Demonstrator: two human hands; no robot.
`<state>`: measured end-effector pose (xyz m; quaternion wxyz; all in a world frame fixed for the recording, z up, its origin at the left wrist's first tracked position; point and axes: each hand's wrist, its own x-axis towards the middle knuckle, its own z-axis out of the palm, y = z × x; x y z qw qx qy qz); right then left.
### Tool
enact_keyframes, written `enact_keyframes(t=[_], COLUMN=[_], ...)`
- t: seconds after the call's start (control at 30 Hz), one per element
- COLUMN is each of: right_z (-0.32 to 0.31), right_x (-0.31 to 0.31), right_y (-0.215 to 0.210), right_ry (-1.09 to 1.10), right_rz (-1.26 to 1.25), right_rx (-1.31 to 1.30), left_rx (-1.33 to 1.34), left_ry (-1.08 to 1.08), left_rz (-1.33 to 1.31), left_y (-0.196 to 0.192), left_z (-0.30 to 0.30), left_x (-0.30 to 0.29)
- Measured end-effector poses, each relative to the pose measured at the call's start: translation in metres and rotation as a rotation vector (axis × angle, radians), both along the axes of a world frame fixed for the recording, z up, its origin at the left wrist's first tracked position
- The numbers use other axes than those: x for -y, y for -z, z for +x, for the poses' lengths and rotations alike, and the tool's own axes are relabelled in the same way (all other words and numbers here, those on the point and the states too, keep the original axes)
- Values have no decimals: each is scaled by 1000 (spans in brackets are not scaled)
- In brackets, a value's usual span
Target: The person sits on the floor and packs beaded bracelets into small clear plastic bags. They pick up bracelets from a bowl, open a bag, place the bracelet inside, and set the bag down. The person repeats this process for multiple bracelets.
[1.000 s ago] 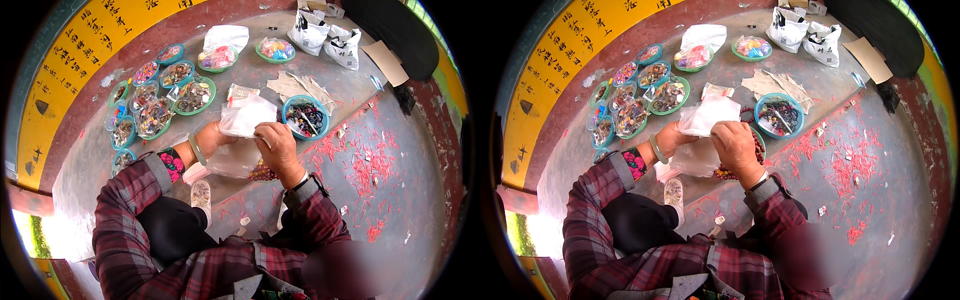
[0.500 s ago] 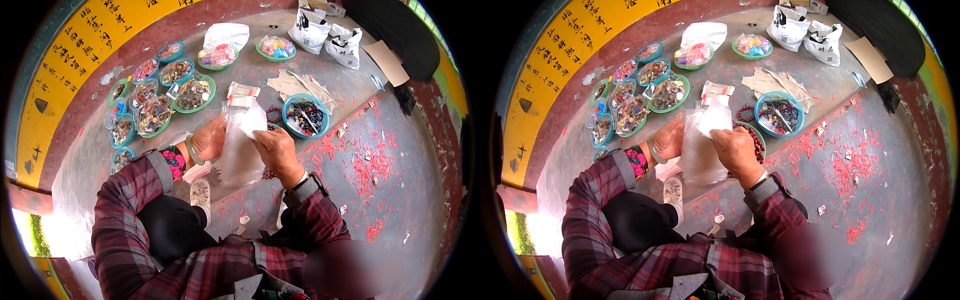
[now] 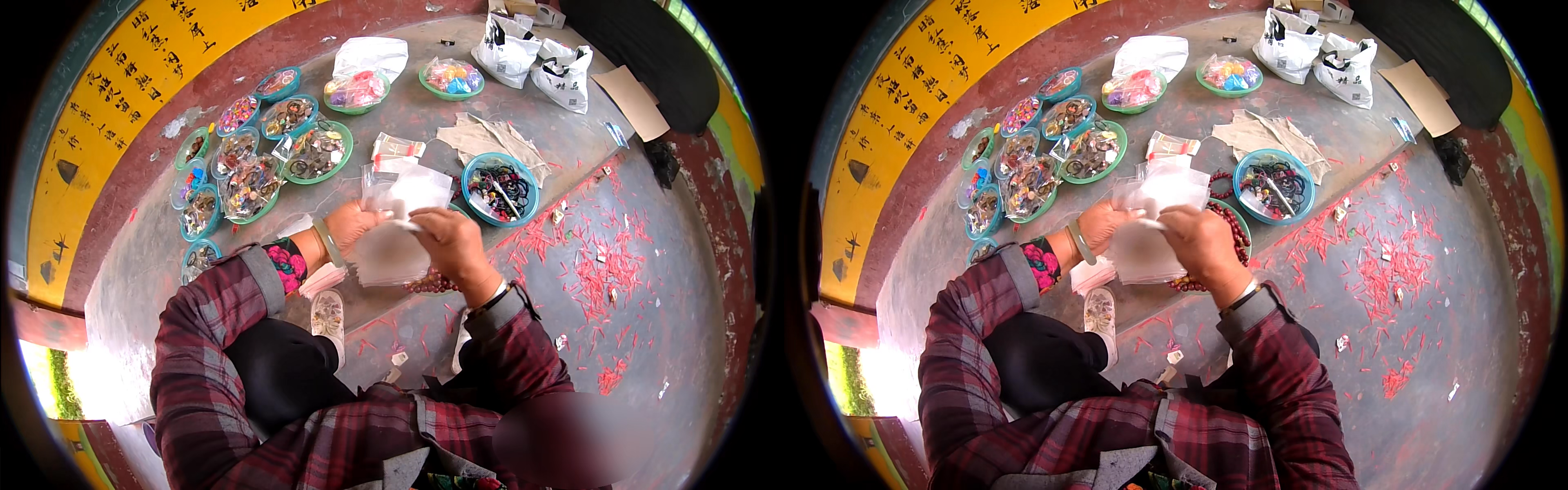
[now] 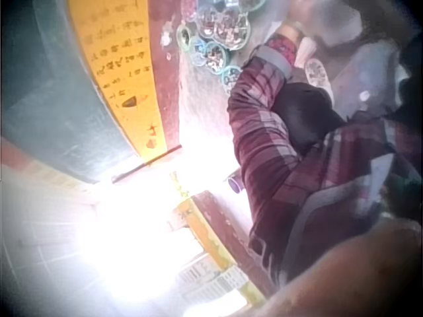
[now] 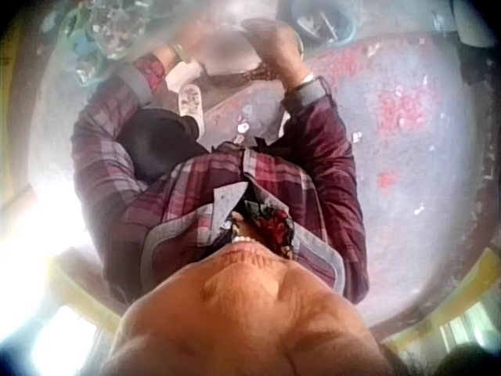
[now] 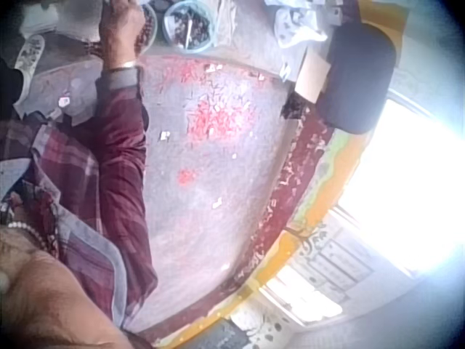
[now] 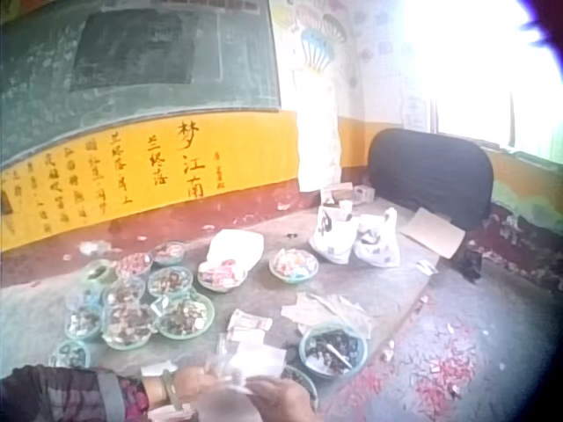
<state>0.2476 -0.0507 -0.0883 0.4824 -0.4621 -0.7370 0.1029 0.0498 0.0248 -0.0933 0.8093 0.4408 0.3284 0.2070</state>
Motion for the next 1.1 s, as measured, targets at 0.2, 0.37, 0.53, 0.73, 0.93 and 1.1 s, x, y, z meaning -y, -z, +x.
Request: enact_keyframes(t=[0.2,0.37,0.53,0.73,0.93,1.1], right_z=[37,38,33,24,21,21], right_x=[-10,-10,-8,-6,-6,-3], right_y=[-8,-6,-12,-14,-9,-15], right_ry=[-202,-251,-136,96,175,165], right_rz=[-406,-352,-367,-131,128,75], right_rx=[-621,-465,-338,-107,-25,-66], left_rx=[14,-23,36,94,155,118], left_ry=[182,253,208,140,32,-229], left_rz=[325,492,282,-95,-210,-118], left_y=[-13,-17,-12,-12,-8,5], left_z=[-7,-4,-7,-8,-9,-11], left_x=[-6,-2,-2,-1,-4,-16])
